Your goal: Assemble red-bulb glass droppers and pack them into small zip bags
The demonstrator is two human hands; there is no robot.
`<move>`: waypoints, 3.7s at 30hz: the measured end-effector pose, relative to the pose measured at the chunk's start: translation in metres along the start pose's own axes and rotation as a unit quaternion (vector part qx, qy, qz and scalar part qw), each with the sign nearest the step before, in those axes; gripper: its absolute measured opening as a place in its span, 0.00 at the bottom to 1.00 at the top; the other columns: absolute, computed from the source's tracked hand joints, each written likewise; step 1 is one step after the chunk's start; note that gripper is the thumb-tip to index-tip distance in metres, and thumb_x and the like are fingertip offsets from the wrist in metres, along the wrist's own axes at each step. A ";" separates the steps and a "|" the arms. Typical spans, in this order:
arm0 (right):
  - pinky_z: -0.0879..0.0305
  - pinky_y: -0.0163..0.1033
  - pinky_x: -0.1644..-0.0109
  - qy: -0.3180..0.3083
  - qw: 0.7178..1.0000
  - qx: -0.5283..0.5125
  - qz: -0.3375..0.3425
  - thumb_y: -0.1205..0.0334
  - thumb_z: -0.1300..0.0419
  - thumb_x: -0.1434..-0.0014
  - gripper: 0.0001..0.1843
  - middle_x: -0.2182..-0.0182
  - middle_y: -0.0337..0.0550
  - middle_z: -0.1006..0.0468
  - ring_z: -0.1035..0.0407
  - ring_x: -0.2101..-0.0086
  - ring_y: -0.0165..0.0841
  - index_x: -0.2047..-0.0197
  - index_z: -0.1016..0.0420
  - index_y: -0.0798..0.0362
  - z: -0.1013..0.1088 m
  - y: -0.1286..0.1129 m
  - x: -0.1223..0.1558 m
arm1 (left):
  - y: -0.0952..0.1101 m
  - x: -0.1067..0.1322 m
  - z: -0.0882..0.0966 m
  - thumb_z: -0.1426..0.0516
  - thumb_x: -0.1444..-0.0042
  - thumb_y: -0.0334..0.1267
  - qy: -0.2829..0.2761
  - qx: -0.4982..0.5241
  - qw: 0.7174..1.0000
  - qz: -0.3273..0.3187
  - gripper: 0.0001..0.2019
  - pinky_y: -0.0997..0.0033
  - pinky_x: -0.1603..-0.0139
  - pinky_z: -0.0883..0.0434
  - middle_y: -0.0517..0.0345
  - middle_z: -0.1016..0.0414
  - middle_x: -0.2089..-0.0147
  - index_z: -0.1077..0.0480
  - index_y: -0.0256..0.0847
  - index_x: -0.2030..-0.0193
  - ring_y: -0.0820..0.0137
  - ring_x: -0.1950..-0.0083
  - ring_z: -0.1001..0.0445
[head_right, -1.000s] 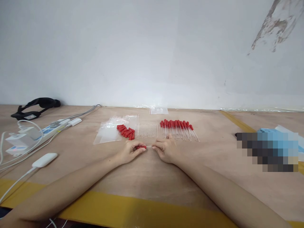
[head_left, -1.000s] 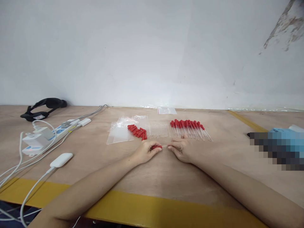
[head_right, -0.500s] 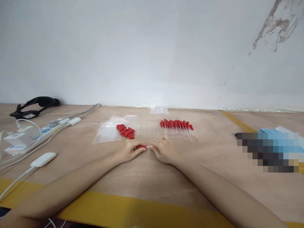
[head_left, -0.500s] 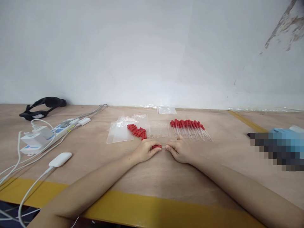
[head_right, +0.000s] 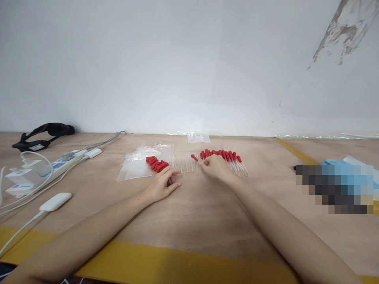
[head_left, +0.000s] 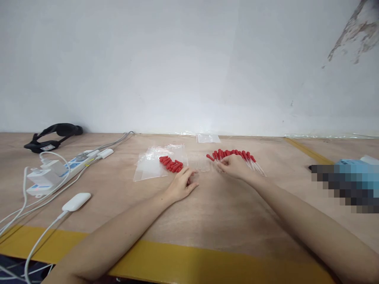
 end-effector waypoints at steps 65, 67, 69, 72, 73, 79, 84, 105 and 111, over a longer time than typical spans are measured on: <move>0.42 0.39 0.57 0.126 0.976 -0.017 0.176 0.64 0.56 0.40 0.14 0.64 0.45 0.25 0.33 0.62 0.33 0.58 0.31 0.54 -0.021 -0.018 0.040 | -0.093 -0.076 0.052 0.53 0.48 0.32 -0.163 -0.145 0.969 0.120 0.13 0.72 0.60 0.36 0.52 0.29 0.61 0.31 0.38 0.59 0.68 0.60 0.31; 0.41 0.38 0.58 0.126 0.976 -0.035 0.174 0.64 0.55 0.40 0.12 0.65 0.44 0.26 0.33 0.64 0.32 0.61 0.31 0.54 -0.020 -0.018 0.041 | -0.077 -0.069 0.061 0.56 0.45 0.31 -0.099 -0.096 0.985 0.101 0.15 0.71 0.59 0.35 0.51 0.32 0.59 0.34 0.39 0.54 0.69 0.58 0.32; 0.41 0.39 0.59 0.122 0.976 -0.050 0.176 0.64 0.54 0.41 0.11 0.67 0.44 0.26 0.33 0.65 0.32 0.62 0.32 0.54 -0.021 -0.019 0.041 | -0.063 -0.055 0.062 0.55 0.45 0.32 -0.040 -0.014 0.995 0.093 0.15 0.70 0.63 0.33 0.53 0.33 0.61 0.36 0.40 0.52 0.70 0.61 0.31; 0.41 0.40 0.58 0.123 0.973 -0.056 0.186 0.64 0.54 0.41 0.11 0.65 0.44 0.26 0.33 0.64 0.33 0.60 0.32 0.53 -0.024 -0.021 0.041 | -0.050 -0.027 0.034 0.53 0.44 0.36 -0.037 0.120 0.984 0.123 0.11 0.71 0.68 0.33 0.59 0.35 0.69 0.39 0.41 0.55 0.74 0.71 0.33; 0.41 0.40 0.58 0.124 0.972 -0.055 0.192 0.64 0.54 0.41 0.12 0.64 0.45 0.26 0.33 0.63 0.33 0.59 0.32 0.53 -0.024 -0.023 0.042 | -0.045 -0.019 0.022 0.51 0.44 0.37 -0.042 0.171 0.976 0.131 0.10 0.71 0.68 0.33 0.61 0.36 0.71 0.40 0.41 0.55 0.75 0.72 0.33; 0.44 0.38 0.59 0.137 0.968 -0.051 0.204 0.63 0.53 0.41 0.11 0.68 0.43 0.26 0.33 0.69 0.30 0.61 0.31 0.53 -0.021 -0.035 0.051 | -0.026 0.002 -0.012 0.42 0.51 0.40 -0.002 0.332 0.930 0.160 0.13 0.73 0.64 0.34 0.62 0.35 0.69 0.42 0.39 0.64 0.76 0.68 0.32; 0.47 0.39 0.60 0.123 0.973 -0.019 0.196 0.60 0.53 0.41 0.12 0.75 0.40 0.27 0.36 0.73 0.29 0.65 0.30 0.53 -0.013 -0.048 0.060 | -0.025 0.003 -0.009 0.40 0.54 0.41 0.020 0.356 0.918 0.174 0.13 0.71 0.61 0.34 0.60 0.31 0.69 0.37 0.37 0.66 0.75 0.66 0.31; 0.48 0.38 0.62 0.100 0.967 -0.070 0.225 0.61 0.50 0.42 0.09 0.78 0.36 0.28 0.38 0.76 0.27 0.67 0.30 0.52 -0.021 -0.054 0.061 | -0.030 0.011 -0.022 0.40 0.54 0.43 0.008 0.380 0.899 0.216 0.15 0.67 0.57 0.31 0.55 0.28 0.65 0.34 0.35 0.63 0.70 0.63 0.26; 0.50 0.39 0.60 0.051 0.967 -0.091 0.234 0.59 0.49 0.42 0.10 0.74 0.37 0.25 0.36 0.74 0.28 0.65 0.28 0.50 -0.032 -0.048 0.056 | -0.026 0.012 -0.019 0.42 0.51 0.43 0.004 0.343 0.921 0.187 0.14 0.69 0.62 0.30 0.56 0.27 0.71 0.32 0.34 0.65 0.71 0.68 0.27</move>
Point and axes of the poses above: each hand's wrist, its own x-axis away from the middle knuckle, its own z-axis out of the back of the hand, y = z × x, the point moved 10 cm from there along -x, towards the middle knuckle
